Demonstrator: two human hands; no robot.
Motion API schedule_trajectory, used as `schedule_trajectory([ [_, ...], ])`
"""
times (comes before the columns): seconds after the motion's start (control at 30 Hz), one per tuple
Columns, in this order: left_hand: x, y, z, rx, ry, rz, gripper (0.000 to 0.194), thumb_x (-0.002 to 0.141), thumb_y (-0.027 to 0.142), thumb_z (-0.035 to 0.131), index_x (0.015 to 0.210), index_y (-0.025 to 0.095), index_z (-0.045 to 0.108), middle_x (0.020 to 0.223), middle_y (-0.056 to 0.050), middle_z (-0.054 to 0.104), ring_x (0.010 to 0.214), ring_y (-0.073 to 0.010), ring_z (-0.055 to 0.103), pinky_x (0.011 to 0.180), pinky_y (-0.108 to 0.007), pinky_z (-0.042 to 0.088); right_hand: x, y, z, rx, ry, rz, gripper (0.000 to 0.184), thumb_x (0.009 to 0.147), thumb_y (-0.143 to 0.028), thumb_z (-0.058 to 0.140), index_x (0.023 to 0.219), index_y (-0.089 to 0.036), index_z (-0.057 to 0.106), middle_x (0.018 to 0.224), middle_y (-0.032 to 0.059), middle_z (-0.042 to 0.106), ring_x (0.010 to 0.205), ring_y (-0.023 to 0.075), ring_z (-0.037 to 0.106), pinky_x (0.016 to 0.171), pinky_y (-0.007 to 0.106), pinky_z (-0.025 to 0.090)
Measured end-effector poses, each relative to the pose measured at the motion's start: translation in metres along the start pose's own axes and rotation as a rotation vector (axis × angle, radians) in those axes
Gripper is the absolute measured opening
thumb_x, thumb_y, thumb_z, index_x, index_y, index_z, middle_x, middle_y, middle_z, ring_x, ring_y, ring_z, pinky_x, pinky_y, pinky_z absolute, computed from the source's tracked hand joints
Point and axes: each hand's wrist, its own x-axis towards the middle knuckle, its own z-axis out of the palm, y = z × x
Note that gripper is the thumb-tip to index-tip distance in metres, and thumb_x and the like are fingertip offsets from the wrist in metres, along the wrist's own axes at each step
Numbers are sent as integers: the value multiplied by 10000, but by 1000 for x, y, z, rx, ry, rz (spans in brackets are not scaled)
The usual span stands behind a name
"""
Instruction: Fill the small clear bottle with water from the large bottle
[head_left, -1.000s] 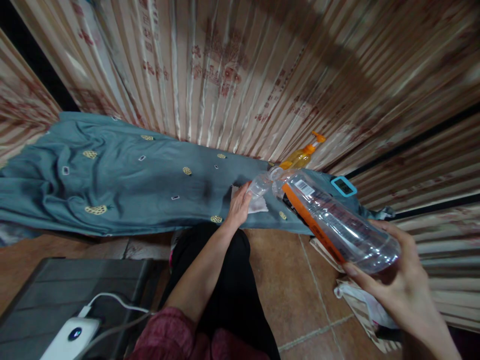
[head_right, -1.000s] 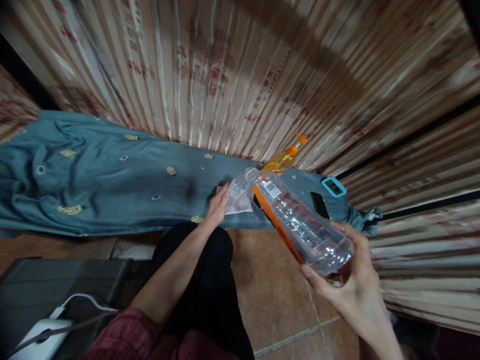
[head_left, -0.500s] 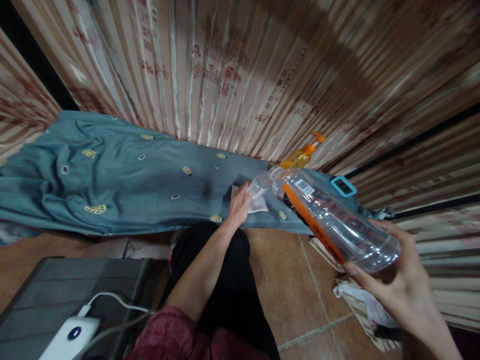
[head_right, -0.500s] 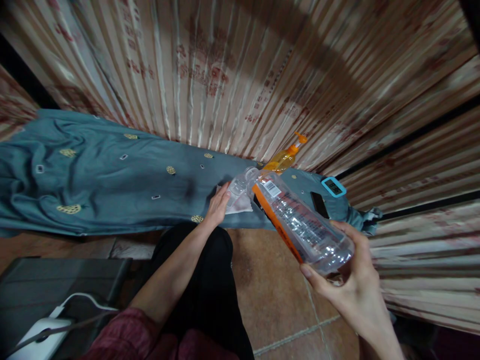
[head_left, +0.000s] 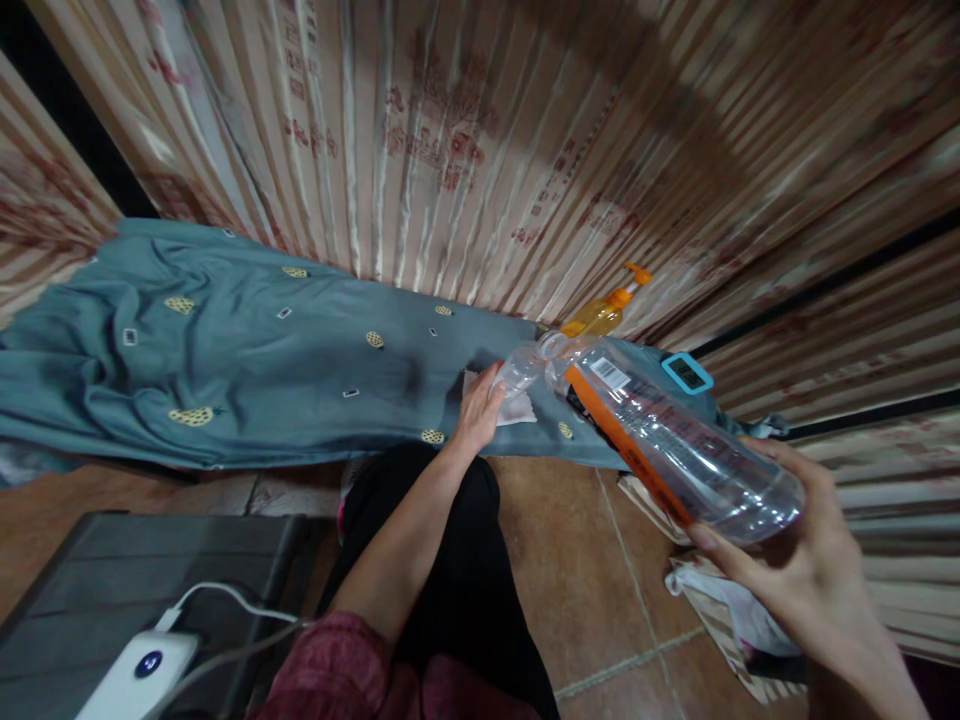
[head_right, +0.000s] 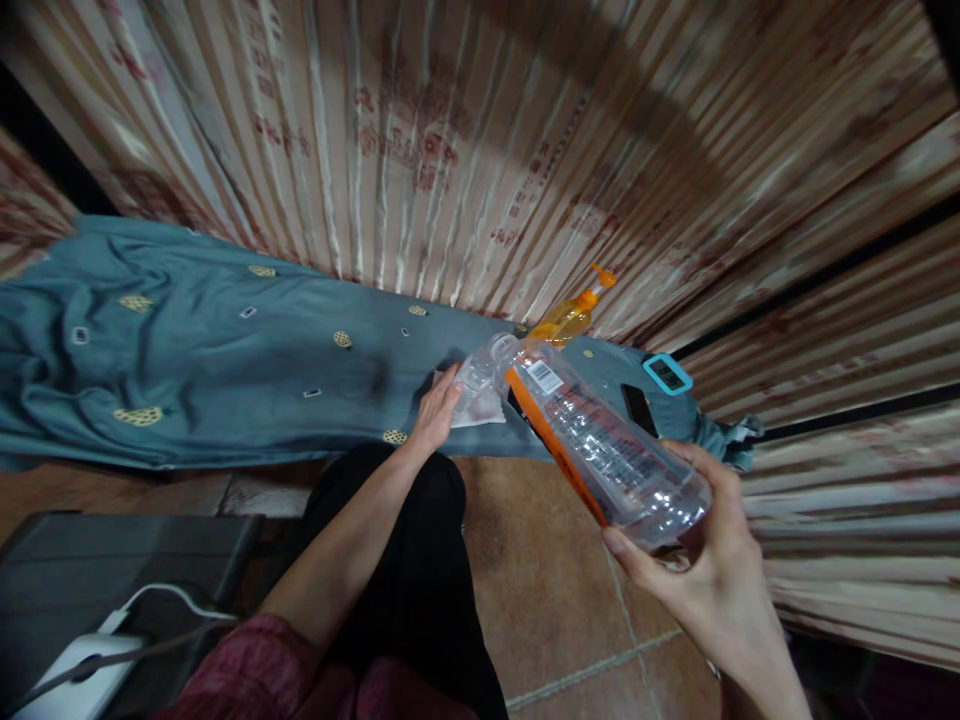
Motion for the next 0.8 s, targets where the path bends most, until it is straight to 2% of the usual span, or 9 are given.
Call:
schedule_trajectory([
  [0.57,1,-2,1,-1,5,5,461,1031,351,416,1413,159,588,1466,-108,634,1420,-264,544,1258,-409,378,0,3,0,25,-13,31,839,661,-610,841,1364,-285,517,1228,78,622,967,257,657,725,336,571],
  [0.8,1,0,1,-12,7,-18,447,1029,357,426,1402,184,600,1443,-84,654,1406,-255,555,1250,-388,388,3,-3,-2,-38,8,-13,811,670,-662,805,1328,-267,541,1193,72,631,959,257,657,727,339,574],
])
